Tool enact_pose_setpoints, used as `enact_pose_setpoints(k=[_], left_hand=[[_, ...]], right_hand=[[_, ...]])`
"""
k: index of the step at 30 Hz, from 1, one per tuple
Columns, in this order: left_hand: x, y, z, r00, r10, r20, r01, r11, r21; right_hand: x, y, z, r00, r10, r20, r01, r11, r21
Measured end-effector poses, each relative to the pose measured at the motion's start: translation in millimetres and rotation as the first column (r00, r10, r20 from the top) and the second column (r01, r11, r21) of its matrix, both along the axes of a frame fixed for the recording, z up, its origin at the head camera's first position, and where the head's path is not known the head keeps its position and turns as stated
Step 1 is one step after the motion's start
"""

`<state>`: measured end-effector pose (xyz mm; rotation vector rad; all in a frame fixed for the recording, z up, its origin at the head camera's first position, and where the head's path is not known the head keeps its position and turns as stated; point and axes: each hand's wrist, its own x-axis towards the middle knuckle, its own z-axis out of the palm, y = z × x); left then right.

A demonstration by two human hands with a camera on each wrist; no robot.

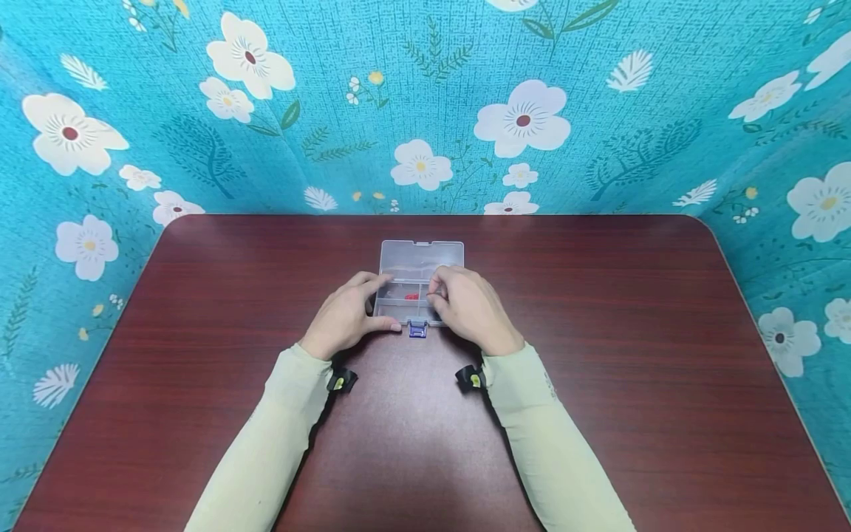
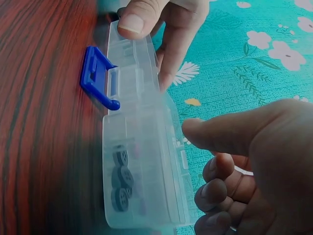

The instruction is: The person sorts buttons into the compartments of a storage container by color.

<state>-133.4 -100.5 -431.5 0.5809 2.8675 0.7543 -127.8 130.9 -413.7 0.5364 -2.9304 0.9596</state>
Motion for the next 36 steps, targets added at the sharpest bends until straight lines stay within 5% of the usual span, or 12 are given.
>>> enact_pose_setpoints(k=[36], left_hand=[[0.1,-0.3,-0.1,0.999,-0.014,-0.030,0.014,1.000,-0.003]], right_hand=[[-12.6,-29.8,-6.1,0.999,0.036,0.011,-0.036,0.999,-0.010]])
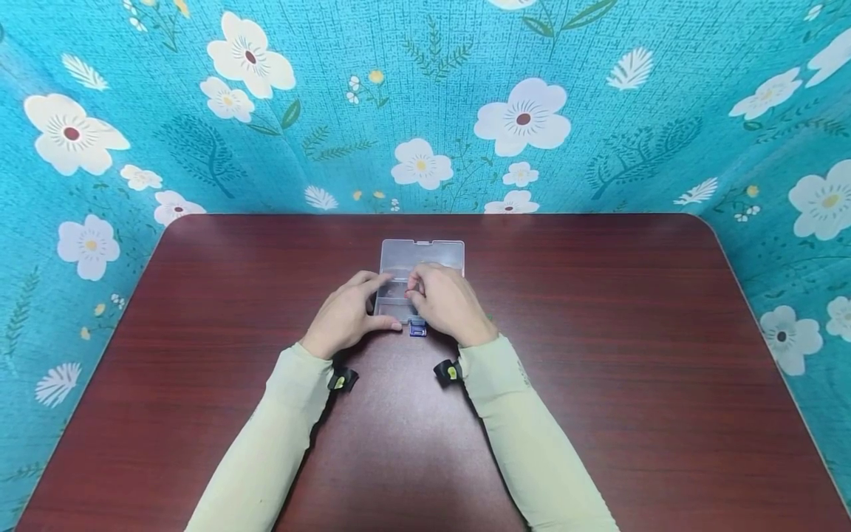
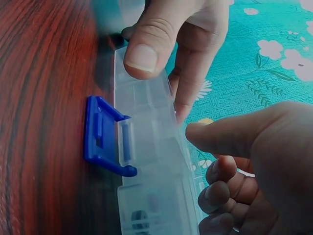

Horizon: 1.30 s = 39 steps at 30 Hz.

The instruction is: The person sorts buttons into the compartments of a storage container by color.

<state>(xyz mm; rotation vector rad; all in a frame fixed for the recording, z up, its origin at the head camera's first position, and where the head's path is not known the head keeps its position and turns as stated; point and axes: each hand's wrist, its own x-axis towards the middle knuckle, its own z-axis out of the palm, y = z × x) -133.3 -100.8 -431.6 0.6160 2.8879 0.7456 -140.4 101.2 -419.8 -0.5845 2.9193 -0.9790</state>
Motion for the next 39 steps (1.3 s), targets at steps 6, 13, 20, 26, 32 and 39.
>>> enact_pose_setpoints(k=[6,13,20,26,32,39], left_hand=[[0.1,-0.2,-0.5,1.000,-0.003,-0.004,0.003,1.000,-0.001],[-0.9,-0.5,-0.4,1.000,-0.004,-0.003,0.004,1.000,-0.005],[-1.0,-0.3,0.2,1.000,-0.004,0.003,0.004,1.000,-0.007],[-0.8,-0.1,-0.5,1.000,-0.002,0.009,0.002,1.000,-0.005],[-0.6,0.3,-0.1,1.000,-0.001,0.010,0.001,1.000,-0.001],[-0.4,-0.4,-0.3,1.000,0.000,0.006,0.000,1.000,-0.001]], right_hand=[[-1.9,-3.2,-1.8,1.000,0.007,0.020,-0.007,1.000,0.001],[-4.5,-4.5,-5.3,0.999,0.006,0.033,-0.006,1.000,0.013],[-6.3,-6.2,-5.9,0.999,0.001,0.040,-0.002,1.000,0.018],[-6.0,-6.2,-5.5,0.999,0.004,0.038,-0.005,1.000,0.021],[-5.5,-4.7,-3.3,0.999,0.002,0.045,-0.003,1.000,0.027],[-4.1,-1.1,-1.3,0.999,-0.006,0.038,0.006,1.000,0.022]])
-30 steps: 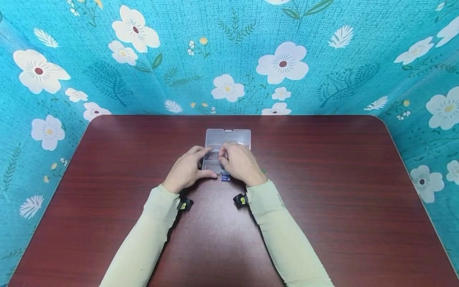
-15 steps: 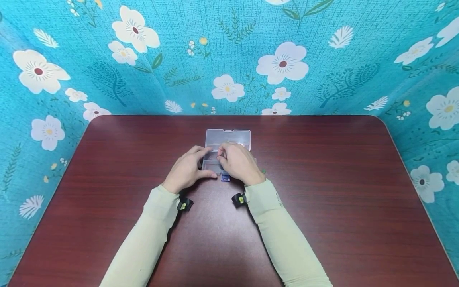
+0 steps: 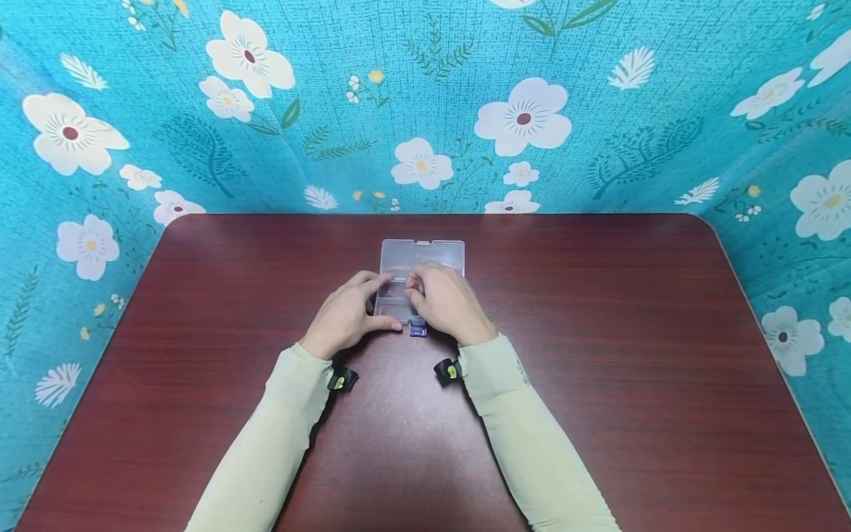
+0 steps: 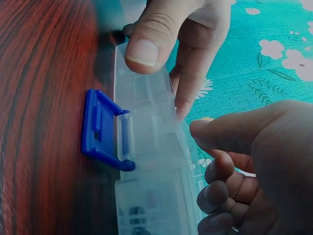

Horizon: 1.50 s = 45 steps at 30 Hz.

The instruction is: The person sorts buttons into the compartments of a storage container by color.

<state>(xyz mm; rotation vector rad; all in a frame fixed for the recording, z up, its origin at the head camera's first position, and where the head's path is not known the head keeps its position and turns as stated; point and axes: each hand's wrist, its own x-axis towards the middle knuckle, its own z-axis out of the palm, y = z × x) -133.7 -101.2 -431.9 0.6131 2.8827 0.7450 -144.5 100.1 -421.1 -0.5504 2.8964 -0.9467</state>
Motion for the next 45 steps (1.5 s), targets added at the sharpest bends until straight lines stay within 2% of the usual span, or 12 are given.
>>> enact_pose_setpoints(k=[16,45], left_hand=[[1.1,-0.9,-1.1,1.000,0.016,0.017,-0.016,1.000,0.006],[0.0,1.7,1.4,0.998,0.028,0.048,-0.028,1.000,-0.015]], right_hand=[[9.3,17.1,10.1,0.999,-0.016,-0.046,0.015,1.000,-0.007],[21.6,63.4,12.3,0.996,-0.045,-0.083,0.046,0.999,0.006]])
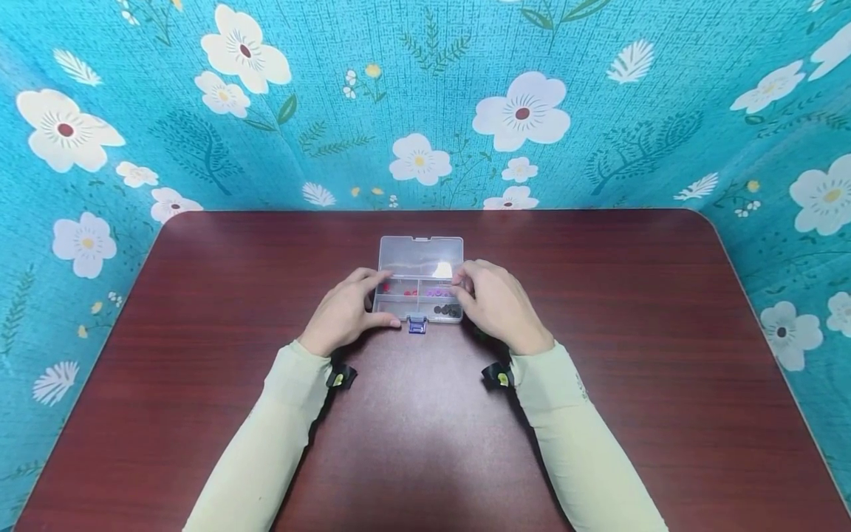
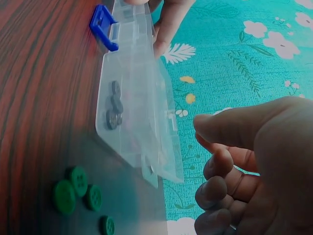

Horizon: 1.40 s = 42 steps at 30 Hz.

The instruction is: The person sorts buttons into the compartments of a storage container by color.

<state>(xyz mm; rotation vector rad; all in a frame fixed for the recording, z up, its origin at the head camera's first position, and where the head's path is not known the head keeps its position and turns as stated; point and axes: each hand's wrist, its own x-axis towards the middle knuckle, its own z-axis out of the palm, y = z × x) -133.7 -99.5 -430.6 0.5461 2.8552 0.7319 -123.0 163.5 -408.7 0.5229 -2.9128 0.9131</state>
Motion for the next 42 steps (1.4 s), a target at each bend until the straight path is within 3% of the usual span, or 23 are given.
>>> enact_pose_setpoints(k=[20,36,42], left_hand=[[-0.5,0.7,-1.0,1.000,-0.005,-0.016,0.005,1.000,0.002],[-0.6,-1.0,-2.8,1.000,-0.005,-0.016,0.005,1.000,0.009],[-0.6,-0.8,-3.1,1.000,-0.004,-0.011,0.004,1.000,0.011]], right_hand=[[7.5,23.8,-5.3,0.996,-0.049,0.072,0.046,0.998,0.050],[15.9,40.9,-13.9,0.999,-0.001,0.044,-0.002,0.997,0.076],[18.0,44.0,-15.7,0.998,0.001,0.070,-0.006,0.997,0.081]])
